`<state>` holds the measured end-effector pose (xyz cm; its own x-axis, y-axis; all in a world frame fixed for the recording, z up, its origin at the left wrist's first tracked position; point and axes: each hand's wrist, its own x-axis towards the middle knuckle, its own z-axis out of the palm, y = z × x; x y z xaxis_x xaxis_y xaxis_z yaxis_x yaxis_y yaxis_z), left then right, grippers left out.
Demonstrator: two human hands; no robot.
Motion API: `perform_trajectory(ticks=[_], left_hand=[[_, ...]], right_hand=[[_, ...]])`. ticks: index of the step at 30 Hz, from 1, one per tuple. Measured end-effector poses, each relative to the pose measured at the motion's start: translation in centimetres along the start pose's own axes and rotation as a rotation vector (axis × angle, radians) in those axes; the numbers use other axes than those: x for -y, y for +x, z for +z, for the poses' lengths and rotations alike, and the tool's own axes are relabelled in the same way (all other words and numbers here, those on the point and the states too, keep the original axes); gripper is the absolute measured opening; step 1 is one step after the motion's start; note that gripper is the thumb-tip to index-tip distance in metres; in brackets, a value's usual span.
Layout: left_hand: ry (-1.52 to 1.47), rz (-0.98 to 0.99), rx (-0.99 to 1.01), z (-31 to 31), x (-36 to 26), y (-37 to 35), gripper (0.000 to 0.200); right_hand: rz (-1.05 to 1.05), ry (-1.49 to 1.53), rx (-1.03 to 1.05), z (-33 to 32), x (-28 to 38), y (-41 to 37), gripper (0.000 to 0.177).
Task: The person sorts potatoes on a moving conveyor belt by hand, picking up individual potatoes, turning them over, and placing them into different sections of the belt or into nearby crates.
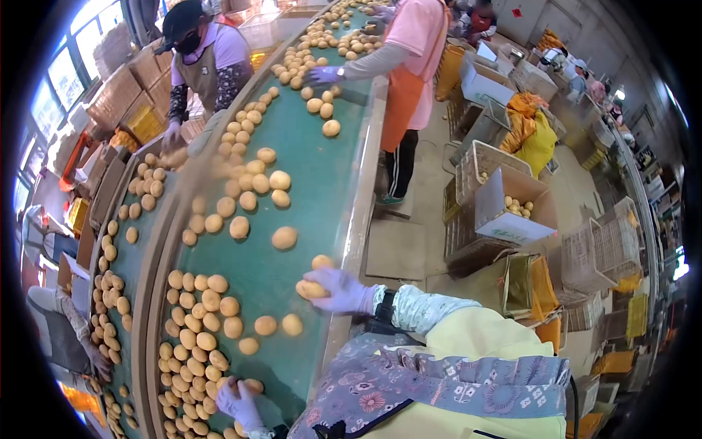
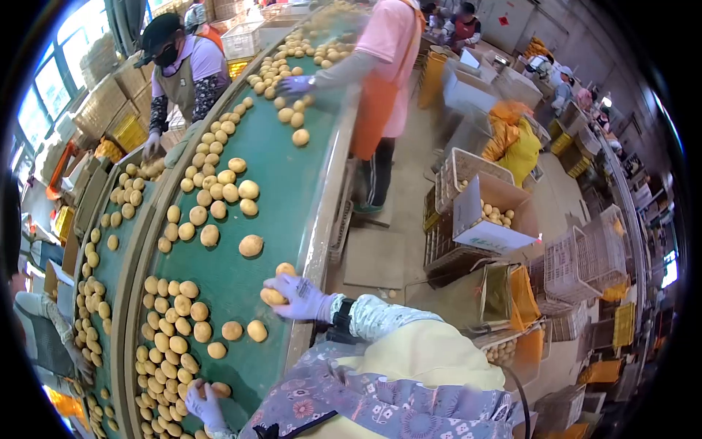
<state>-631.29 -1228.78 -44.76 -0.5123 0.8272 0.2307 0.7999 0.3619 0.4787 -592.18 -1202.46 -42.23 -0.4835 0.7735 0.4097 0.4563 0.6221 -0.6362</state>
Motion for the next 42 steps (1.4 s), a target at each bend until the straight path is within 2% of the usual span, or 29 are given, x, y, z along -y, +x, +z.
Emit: perform_trajectory(ticks=[1,2,3,4,6,8,11,12,13,14,15,17,18,20,22,23,25,26,28,30,32,33,34,36,37,39,40,41,42], left_hand=[[-0.02,0.133,-0.02,1.2,-1.5,0.4,0.023],[-0.037,0.31,0.119,1.0,-4.0,1.5,0.036],[-0.065,0.378,0.134,1.5,-6.6,1.6,0.039],[-0.092,0.446,0.156,1.9,-8.2,0.9,0.042],[-0.172,0.549,0.232,4.7,-8.0,-0.7,0.047],[-0.118,0.582,0.383,5.6,-7.5,-2.6,0.052],[-0.138,0.602,0.332,5.9,-6.3,-5.3,0.056],[-0.176,0.636,0.345,6.0,-6.0,-5.8,0.061],[-0.207,0.667,0.357,5.8,-5.5,-6.3,0.067],[-0.195,0.672,0.371,5.5,-5.3,-6.9,0.067],[-0.232,0.675,0.401,5.2,-5.4,-7.4,0.074],[-0.231,0.743,0.447,4.2,-5.7,-7.6,0.087],[-0.224,0.749,0.481,3.7,-6.4,-7.5,0.087],[-0.193,0.838,0.519,3.4,-8.2,-7.3,0.089],[-0.123,0.923,0.535,4.2,-8.1,-7.7,0.095],[-0.11,0.932,0.532,4.5,-8.3,-7.5,0.097],[-0.109,0.936,0.542,4.9,-7.5,-7.7,0.102],[-0.12,0.942,0.554,4.8,-6.8,-8.3,0.102],[-0.168,0.882,0.522,4.6,-5.4,-9.7,0.102],[-0.189,0.856,0.54,3.6,-4.7,-10.7,0.098],[-0.175,0.848,0.551,2.9,-3.0,-11.5,0.093],[-0.19,0.847,0.53,2.6,-2.1,-12.1,0.088],[-0.202,0.861,0.537,2.5,-1.3,-12.6,0.088],[-0.221,0.854,0.487,2.0,0.1,-13.7,0.079],[-0.23,0.864,0.472,1.7,0.7,-14.1,0.077],[-0.21,0.868,0.485,0.8,1.8,-14.8,0.077],[-0.189,0.864,0.484,0.6,2.2,-15.0,0.076],[-0.203,0.862,0.473,0.6,2.6,-15.5,0.076],[-0.223,0.856,0.446,0.4,3.2,-16.1,0.074]], right_hand=[[-0.082,-0.085,-0.094,-1.5,-0.5,0.6,0.058],[-0.105,-0.078,-0.182,-5.7,-0.5,1.7,0.048],[-0.232,-0.34,-0.406,-9.9,-1.7,2.5,0.041],[-0.007,-0.233,-0.531,-13.6,-4.9,1.9,0.041],[0.224,-0.189,-0.937,-22.2,-5.4,1.7,0.043],[0.326,0.074,-1.053,-27.0,-3.0,0.6,0.046],[0.393,0.031,-1.016,-24.2,-2.6,-2.5,0.049],[0.38,-0.082,-0.985,-20.5,-2.2,-3.2,0.05],[0.502,0.223,-0.915,-16.2,0.0,-3.7,0.05],[0.472,0.318,-0.858,-10.9,-1.1,-5.2,0.054],[0.517,0.227,-0.756,-5.3,-2.2,-7.3,0.06],[0.52,0.008,-0.514,1.7,2.6,-10.2,0.061],[0.466,-0.085,-0.6,3.5,4.3,-11.1,0.059],[0.485,0.025,-0.558,3.4,5.6,-12.6,0.056],[0.47,-0.015,-0.579,1.3,5.2,-15.9,0.056],[0.423,-0.2,-0.6,-1.0,4.7,-17.9,0.056],[0.585,-0.333,-0.746,-5.1,2.7,-23.6,0.056],[0.616,-0.552,-0.804,-7.4,1.8,-26.7,0.056],[0.839,-0.47,-0.857,-10.4,2.1,-32.5,0.057],[0.863,-0.505,-0.856,-10.5,4.2,-35.0,0.057],[0.846,-0.599,-0.792,-8.0,5.9,-36.4,0.053],[0.623,-0.763,-0.778,-7.1,6.2,-36.4,0.051],[0.632,-0.779,-0.785,-7.8,7.1,-37.4,0.051],[0.368,-1.169,-0.469,-11.9,11.2,-37.2,0.049],[0.555,-1.295,-0.378,-14.9,12.5,-38.4,0.049],[1.025,-1.454,-0.549,-20.1,11.6,-45.5,0.048],[1.25,-1.437,-0.716,-21.3,13.8,-47.5,0.049],[1.448,-1.644,-0.696,-21.1,12.4,-51.9,0.048],[1.729,-1.22,-0.537,-22.3,10.9,-54.8,0.051]])
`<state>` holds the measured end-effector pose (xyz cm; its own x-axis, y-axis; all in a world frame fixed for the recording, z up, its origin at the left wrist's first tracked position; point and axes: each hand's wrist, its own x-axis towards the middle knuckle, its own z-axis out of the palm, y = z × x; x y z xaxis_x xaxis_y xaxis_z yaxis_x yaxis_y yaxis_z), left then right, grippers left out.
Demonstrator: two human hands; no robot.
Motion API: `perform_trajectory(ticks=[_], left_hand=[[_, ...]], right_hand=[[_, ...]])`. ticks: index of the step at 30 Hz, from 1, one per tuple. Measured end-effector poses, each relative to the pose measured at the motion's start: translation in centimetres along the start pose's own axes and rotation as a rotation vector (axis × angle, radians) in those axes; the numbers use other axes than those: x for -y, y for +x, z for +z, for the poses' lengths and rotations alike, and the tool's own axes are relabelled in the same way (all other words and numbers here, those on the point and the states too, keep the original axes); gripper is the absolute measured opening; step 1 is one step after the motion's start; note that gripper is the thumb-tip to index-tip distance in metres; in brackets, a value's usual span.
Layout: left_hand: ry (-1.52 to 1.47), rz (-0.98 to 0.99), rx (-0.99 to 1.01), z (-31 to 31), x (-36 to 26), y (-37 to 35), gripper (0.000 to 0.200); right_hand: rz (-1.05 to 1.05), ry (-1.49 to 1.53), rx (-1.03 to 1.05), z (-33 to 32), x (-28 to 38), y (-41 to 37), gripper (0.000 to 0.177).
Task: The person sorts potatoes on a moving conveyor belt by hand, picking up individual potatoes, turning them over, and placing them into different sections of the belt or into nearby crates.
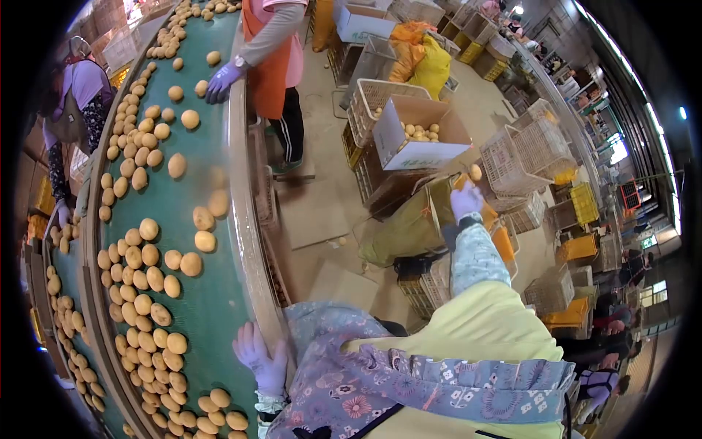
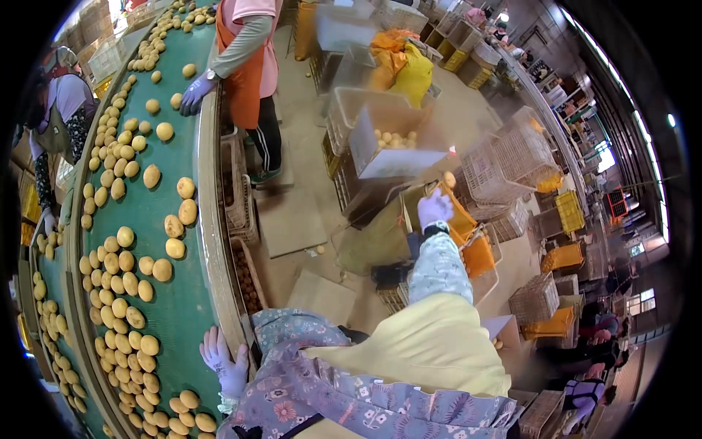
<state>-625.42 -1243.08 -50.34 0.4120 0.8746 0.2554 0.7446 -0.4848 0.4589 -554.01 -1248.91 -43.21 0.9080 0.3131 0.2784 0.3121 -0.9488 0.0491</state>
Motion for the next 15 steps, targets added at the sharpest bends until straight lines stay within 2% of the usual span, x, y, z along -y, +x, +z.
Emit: perform_trajectory(ticks=[2,3,6,7,8,10,11,12,14,15], left_hand=[[0.002,-0.01,-0.015,-0.7,0.1,-2.3,0.072],[0.043,-0.009,0.025,-1.5,0.0,-2.5,0.071],[0.136,-0.068,0.03,-3.7,-0.5,-5.3,0.066],[0.175,-0.098,0.005,-4.7,-0.4,-7.3,0.063],[0.231,-0.205,-0.015,-5.6,0.3,-10.1,0.063],[0.104,-0.42,-0.055,-7.5,1.9,-16.1,0.062],[0.198,-0.448,-0.029,-10.9,2.0,-18.4,0.06],[0.244,-0.565,-0.068,-12.2,1.8,-21.7,0.06],[0.435,-0.652,-0.031,-12.8,0.3,-28.4,0.063],[0.37,-0.77,-0.166,-12.3,-0.6,-31.5,0.064]], right_hand=[[-0.268,0.228,-0.076,0.0,1.8,-4.8,0.051],[-0.33,0.297,-0.031,0.5,4.2,-7.5,0.051],[-0.644,0.594,0.056,1.1,14.6,-15.7,0.05],[-0.798,0.663,-0.002,0.5,18.1,-18.6,0.05],[-0.96,0.778,0.012,-1.3,21.4,-20.9,0.049],[-1.252,0.982,0.008,-7.6,27.6,-26.4,0.044],[-1.358,1.05,0.039,-10.2,30.7,-28.8,0.044],[-1.457,1.112,0.061,-11.0,33.4,-30.8,0.044],[-1.549,1.097,0.294,-12.5,38.1,-35.0,0.052],[-1.601,1.066,0.322,-12.6,40.4,-37.0,0.057]])
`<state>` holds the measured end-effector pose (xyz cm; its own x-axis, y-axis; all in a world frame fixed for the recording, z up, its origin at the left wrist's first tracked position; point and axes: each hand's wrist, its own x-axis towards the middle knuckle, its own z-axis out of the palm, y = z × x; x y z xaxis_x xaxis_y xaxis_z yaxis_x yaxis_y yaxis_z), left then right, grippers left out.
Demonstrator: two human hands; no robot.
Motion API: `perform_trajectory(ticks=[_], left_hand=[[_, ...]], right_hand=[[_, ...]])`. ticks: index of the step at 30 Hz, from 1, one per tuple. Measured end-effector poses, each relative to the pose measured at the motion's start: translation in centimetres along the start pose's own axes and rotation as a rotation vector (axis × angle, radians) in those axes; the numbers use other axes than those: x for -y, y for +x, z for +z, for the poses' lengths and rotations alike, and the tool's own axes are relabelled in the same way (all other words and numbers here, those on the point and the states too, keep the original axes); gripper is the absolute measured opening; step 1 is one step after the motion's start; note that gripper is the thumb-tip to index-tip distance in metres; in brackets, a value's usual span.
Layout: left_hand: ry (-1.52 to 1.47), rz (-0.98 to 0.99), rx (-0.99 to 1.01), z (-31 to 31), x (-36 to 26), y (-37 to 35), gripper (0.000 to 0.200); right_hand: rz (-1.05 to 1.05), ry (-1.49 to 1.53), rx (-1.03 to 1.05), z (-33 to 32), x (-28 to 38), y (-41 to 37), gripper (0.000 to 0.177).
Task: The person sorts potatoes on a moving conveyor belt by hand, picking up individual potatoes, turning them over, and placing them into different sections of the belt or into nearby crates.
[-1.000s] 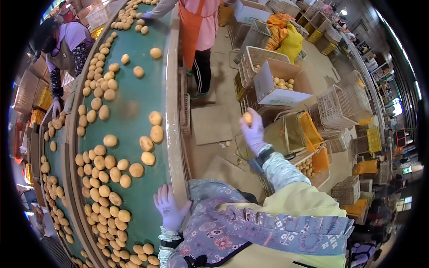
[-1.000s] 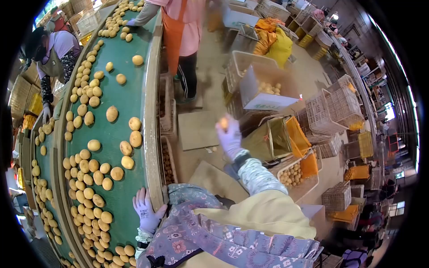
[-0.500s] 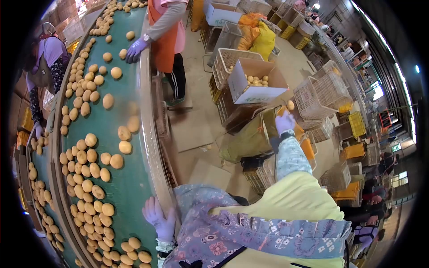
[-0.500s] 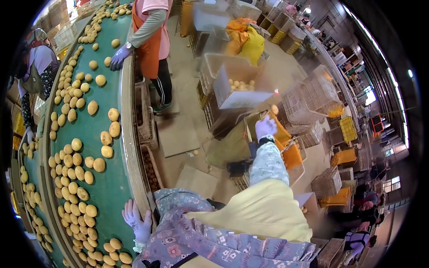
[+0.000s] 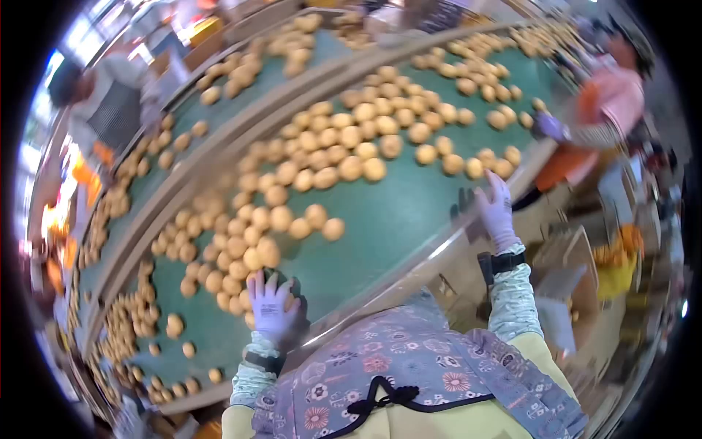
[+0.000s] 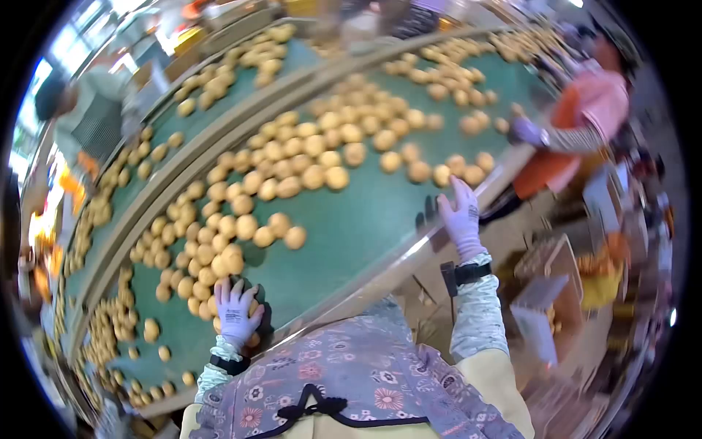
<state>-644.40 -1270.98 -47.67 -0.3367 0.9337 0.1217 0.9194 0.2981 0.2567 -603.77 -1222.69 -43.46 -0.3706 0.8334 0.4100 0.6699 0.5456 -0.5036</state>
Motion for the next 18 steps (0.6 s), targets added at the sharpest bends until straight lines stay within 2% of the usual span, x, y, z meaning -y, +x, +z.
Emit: perform_trajectory(ticks=[1,2,3,5,7,9,11,13,14,15,17,18], left_hand=[[0.013,-0.068,-0.021,-0.8,0.7,-2.3,0.064],[-0.002,-0.191,-0.006,-2.7,0.7,-4.0,0.064],[-0.02,-0.307,0.008,-4.2,0.9,-5.3,0.065],[0.048,-0.386,-0.055,-3.9,2.0,-9.0,0.067],[0.058,-0.477,-0.234,-3.1,2.5,-11.7,0.069],[-0.029,-0.48,-0.293,-4.8,1.4,-11.3,0.071],[-0.242,-0.342,-0.333,-6.3,-0.6,-9.4,0.068],[-0.35,-0.118,-0.187,-5.5,-0.9,-8.1,0.064],[-0.311,-0.011,-0.116,-3.8,-0.5,-8.3,0.051],[-0.307,-0.016,-0.113,-2.0,1.1,-9.3,0.051],[-0.369,-0.153,0.015,0.3,4.6,-11.3,0.041],[-0.4,-0.236,-0.028,-1.3,6.2,-12.7,0.032]], right_hand=[[-0.016,-0.007,0.045,2.6,0.1,1.6,0.061],[0.225,0.403,0.108,5.9,-0.9,3.4,0.066],[0.31,0.486,0.112,8.5,0.1,5.0,0.065],[0.017,0.122,-0.106,15.5,1.8,6.2,0.067],[0.121,0.695,0.201,19.5,11.2,6.0,0.073],[-0.159,0.086,0.07,25.8,19.6,0.8,0.077],[0.071,0.309,0.094,27.7,27.7,-4.0,0.078],[-0.112,0.431,0.213,30.8,32.0,-8.7,0.078],[-0.127,0.515,0.298,29.7,34.8,-11.5,0.079],[-0.145,0.597,0.375,28.2,37.8,-13.8,0.08],[-0.271,0.684,0.756,28.2,40.1,-19.0,0.075],[-0.35,0.696,0.945,26.8,41.5,-20.7,0.068]])
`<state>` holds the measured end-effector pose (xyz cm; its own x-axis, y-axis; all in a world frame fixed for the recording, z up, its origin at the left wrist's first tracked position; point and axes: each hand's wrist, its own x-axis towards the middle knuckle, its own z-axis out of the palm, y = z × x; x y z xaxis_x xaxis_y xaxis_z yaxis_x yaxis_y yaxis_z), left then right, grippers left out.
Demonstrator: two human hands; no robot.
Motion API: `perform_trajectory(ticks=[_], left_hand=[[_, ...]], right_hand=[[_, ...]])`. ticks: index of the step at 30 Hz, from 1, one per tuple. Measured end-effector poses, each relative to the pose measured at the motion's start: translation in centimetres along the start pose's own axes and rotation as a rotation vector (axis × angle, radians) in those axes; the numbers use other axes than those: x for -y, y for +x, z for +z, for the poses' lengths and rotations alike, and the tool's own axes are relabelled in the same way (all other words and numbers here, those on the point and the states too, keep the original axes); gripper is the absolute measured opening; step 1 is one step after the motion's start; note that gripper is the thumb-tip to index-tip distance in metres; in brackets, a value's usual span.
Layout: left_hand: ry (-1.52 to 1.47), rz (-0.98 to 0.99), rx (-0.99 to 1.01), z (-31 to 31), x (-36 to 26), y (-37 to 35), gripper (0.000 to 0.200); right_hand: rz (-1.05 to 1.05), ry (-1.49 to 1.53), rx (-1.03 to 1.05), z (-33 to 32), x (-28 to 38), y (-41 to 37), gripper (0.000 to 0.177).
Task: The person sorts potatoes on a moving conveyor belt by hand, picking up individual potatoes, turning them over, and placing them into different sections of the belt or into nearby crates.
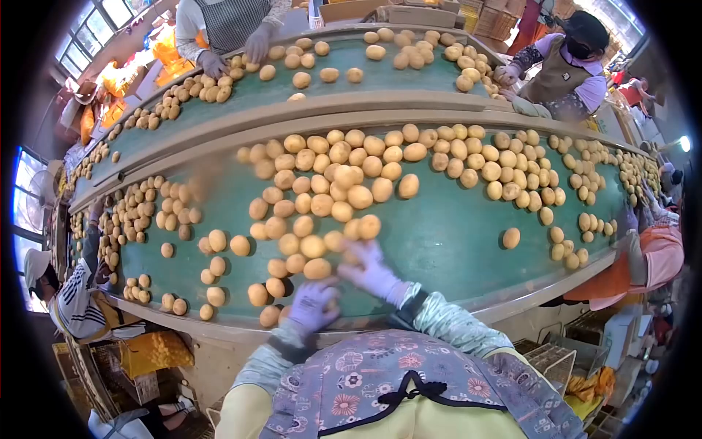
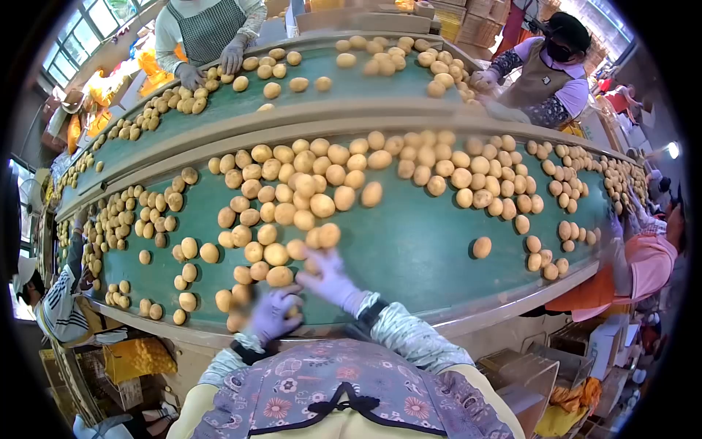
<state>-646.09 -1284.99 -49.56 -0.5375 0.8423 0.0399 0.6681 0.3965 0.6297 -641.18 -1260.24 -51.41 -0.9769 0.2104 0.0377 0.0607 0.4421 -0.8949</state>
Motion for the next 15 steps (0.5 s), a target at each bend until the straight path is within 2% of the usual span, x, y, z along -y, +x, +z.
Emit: perform_trajectory(ticks=[1,2,4,5,6,7,8,10,11,13,14,15], left_hand=[[0.21,0.036,0.024,-2.0,2.5,-0.9,0.03],[0.378,-0.135,0.22,-5.4,3.8,-0.7,0.023],[0.408,-0.2,-0.35,-10.0,9.6,-5.2,0.02],[0.56,-0.295,-0.344,-11.9,14.1,-8.4,0.028],[0.732,-0.316,-0.49,-13.5,16.9,-10.7,0.033],[0.688,-0.467,-0.449,-15.4,18.6,-13.0,0.036],[0.68,-0.46,-0.508,-16.1,19.0,-14.0,0.038],[0.639,-0.422,-0.607,-15.8,18.3,-14.8,0.041],[0.607,-0.391,-0.648,-14.4,16.5,-14.2,0.043],[0.347,-0.384,-0.565,-10.7,13.3,-13.5,0.057],[0.431,-0.324,-0.539,-8.0,12.5,-13.5,0.062],[0.433,-0.341,-0.427,-8.5,9.0,-12.3,0.055]], right_hand=[[-0.018,0.027,0.2,0.4,2.5,-0.7,0.062],[-0.018,0.033,0.204,-0.1,3.6,-0.4,0.062],[-0.228,-0.033,0.318,-2.7,4.3,1.3,0.048],[-0.303,-0.086,0.109,-4.2,4.3,2.4,0.038],[-0.245,-0.168,-0.042,-6.1,4.2,4.0,0.034],[-0.128,-0.152,-0.183,-7.9,2.2,5.9,0.032],[-0.087,-0.269,-0.431,-9.1,-0.8,6.9,0.041],[0.049,-0.641,-0.555,-12.2,-5.0,8.9,0.056],[0.048,-0.653,-0.559,-11.4,-5.9,9.5,0.056],[0.128,-0.515,-0.464,-9.9,-7.8,10.0,0.066],[0.026,-0.589,-0.467,-7.2,-7.7,9.9,0.067],[-0.051,-0.457,-0.421,-4.5,-7.2,10.4,0.07]])
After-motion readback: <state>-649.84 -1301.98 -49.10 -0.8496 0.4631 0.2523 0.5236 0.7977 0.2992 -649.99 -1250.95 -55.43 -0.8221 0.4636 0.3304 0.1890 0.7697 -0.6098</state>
